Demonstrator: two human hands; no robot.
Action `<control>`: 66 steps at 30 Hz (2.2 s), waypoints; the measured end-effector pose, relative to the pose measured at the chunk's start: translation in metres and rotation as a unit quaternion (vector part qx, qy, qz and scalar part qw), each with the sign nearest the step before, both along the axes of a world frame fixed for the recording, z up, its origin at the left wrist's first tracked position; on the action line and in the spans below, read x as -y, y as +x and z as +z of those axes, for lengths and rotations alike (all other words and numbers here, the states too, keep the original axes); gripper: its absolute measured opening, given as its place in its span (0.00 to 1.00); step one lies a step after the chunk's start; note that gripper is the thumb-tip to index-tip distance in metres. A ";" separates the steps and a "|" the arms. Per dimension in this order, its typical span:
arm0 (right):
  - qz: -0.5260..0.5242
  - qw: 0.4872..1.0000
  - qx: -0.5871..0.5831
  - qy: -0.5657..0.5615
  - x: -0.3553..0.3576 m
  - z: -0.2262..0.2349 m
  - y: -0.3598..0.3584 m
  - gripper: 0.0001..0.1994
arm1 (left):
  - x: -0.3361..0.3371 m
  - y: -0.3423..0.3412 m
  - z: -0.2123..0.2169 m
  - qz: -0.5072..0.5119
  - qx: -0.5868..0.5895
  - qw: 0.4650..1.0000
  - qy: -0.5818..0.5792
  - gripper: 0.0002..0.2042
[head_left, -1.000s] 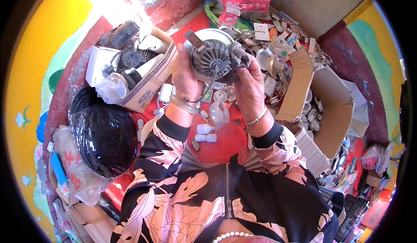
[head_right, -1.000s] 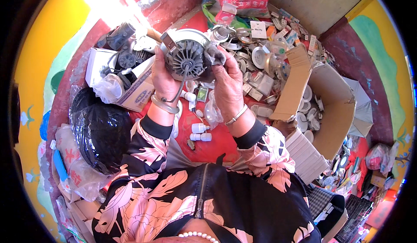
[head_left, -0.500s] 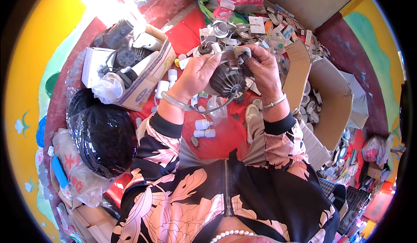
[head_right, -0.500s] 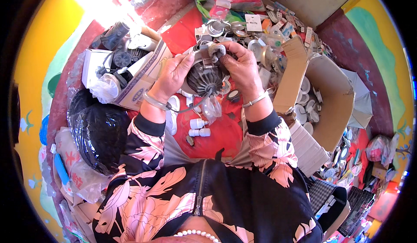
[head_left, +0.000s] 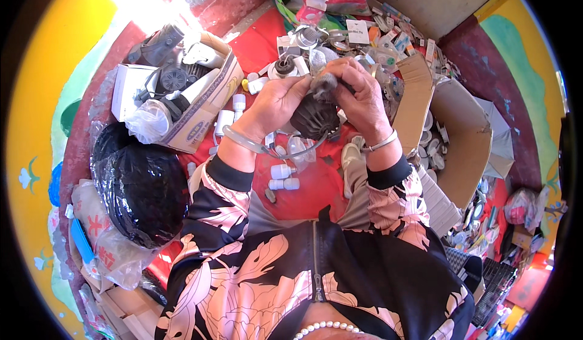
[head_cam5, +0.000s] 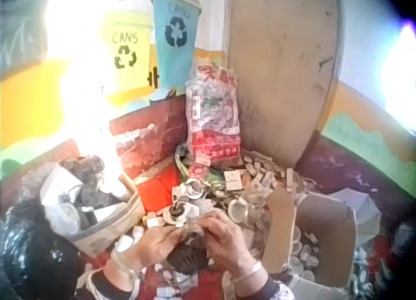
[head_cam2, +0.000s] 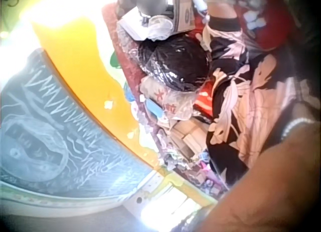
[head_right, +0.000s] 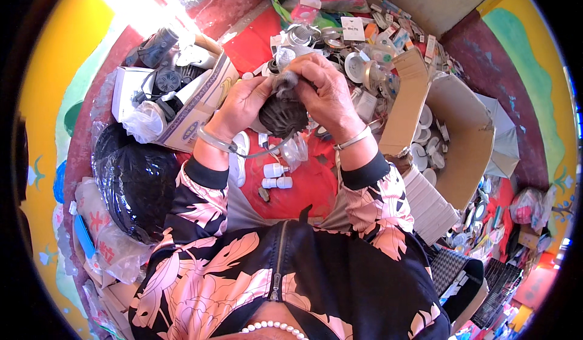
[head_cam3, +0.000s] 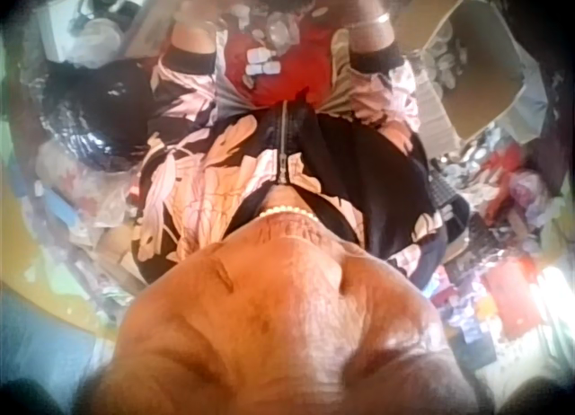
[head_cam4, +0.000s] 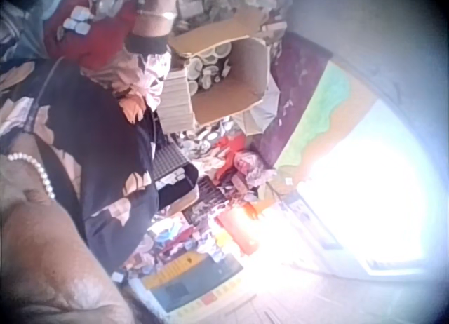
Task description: The person wipes white plastic light housing components with a grey cloth and places them into a cardboard box.
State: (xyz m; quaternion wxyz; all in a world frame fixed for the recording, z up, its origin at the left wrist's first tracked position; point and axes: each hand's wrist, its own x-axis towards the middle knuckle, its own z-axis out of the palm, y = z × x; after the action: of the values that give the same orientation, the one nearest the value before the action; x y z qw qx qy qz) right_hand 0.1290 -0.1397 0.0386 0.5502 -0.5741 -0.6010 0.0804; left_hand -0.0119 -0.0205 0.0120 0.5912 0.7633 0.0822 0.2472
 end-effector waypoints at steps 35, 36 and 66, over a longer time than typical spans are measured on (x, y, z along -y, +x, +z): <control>-0.104 0.950 -0.291 -0.037 -0.026 -0.033 -0.028 0.18 | 0.025 0.018 -0.014 0.307 -0.001 0.937 0.166 0.16; -0.065 0.949 -0.306 -0.026 -0.026 -0.031 -0.026 0.18 | 0.023 0.017 -0.014 0.305 -0.010 0.938 0.161 0.16; -0.192 0.954 -0.212 -0.089 -0.023 -0.014 -0.040 0.20 | 0.034 0.017 -0.011 0.282 0.090 0.953 0.070 0.13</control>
State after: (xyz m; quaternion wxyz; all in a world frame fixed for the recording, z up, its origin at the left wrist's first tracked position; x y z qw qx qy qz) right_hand 0.0885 -0.1170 0.0244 0.6168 -0.6948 -0.3399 0.1460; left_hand 0.0056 -0.0548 0.0014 0.4479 0.7229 0.2229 0.4765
